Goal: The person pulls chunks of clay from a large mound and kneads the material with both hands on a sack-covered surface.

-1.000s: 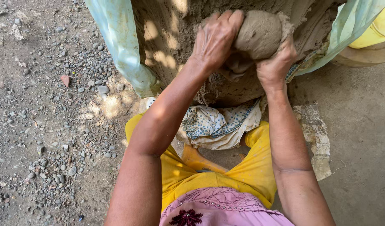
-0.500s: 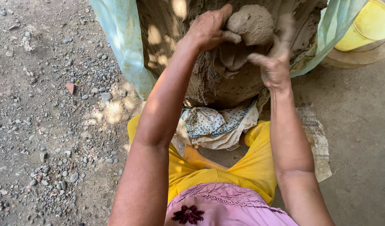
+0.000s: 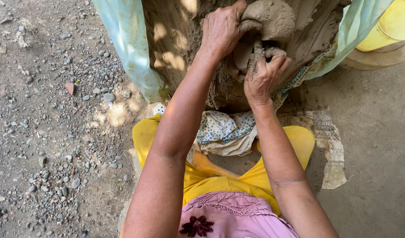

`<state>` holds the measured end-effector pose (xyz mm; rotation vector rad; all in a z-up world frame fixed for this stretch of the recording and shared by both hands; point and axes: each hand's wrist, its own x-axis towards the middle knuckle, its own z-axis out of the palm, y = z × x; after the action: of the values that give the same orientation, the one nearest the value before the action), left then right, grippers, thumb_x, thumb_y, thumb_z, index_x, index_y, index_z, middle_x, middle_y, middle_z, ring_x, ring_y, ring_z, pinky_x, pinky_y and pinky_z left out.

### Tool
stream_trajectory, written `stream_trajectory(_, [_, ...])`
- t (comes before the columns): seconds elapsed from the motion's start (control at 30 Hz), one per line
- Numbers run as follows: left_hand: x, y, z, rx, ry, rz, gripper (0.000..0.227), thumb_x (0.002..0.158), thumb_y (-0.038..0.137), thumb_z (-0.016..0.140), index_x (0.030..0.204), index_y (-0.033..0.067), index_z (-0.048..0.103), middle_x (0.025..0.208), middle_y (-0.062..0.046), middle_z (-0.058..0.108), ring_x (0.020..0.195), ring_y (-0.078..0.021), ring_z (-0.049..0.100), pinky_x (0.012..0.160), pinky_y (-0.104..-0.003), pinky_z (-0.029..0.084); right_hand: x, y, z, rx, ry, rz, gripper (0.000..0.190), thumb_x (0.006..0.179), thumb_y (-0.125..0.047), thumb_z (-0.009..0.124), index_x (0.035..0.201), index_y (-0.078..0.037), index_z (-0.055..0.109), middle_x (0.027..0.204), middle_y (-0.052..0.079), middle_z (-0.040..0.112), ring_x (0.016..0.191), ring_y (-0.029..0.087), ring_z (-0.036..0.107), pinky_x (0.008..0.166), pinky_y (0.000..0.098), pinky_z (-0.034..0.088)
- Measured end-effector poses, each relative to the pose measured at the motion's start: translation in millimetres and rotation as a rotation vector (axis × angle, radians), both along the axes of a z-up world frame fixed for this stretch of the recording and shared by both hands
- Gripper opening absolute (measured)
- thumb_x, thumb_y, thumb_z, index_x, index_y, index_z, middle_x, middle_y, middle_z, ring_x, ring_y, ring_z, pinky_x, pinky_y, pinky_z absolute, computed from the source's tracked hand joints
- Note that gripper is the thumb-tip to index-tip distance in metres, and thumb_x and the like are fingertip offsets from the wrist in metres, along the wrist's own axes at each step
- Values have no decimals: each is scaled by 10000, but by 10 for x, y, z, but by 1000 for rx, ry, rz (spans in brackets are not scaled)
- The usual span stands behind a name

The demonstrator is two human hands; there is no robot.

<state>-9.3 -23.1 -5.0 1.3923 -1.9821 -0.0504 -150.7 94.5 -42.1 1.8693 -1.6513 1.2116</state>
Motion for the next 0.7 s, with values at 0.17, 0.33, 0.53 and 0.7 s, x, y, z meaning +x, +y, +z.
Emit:
stream_trajectory(0.17, [4,-7,-52,-194,33,-27,510,808,584,683,1127,187,690,719,-95,741,603,-260,723,502,-438,563,-146,-12,83,272,71,45,562,856,73,618,1376,-111,725,1101,181,464,1065,339,465,935,486,448])
stream_trajectory(0.33, [-47,10,-29,32,13,24,436,885,561,702,1072,169,671,745,-126,738,669,-295,742,541,-486,555,-134,-14,244,273,46,87,458,863,29,686,1307,-86,702,1158,207,476,1111,408,472,966,537,446])
stream_trajectory(0.53, [-24,49,-12,-2,-9,33,311,920,460,691,1091,200,673,789,-122,749,743,-334,747,601,-512,558,-224,-30,208,320,45,123,433,860,24,707,1282,-69,693,1217,217,482,1143,404,476,1021,542,450])
stream_trajectory(0.7, [24,120,109,-59,38,-14,520,821,650,708,1078,198,679,800,-136,750,752,-384,720,602,-527,547,-452,-67,258,354,79,253,196,964,-134,814,1140,-87,741,1303,256,479,1298,427,462,1179,637,302])
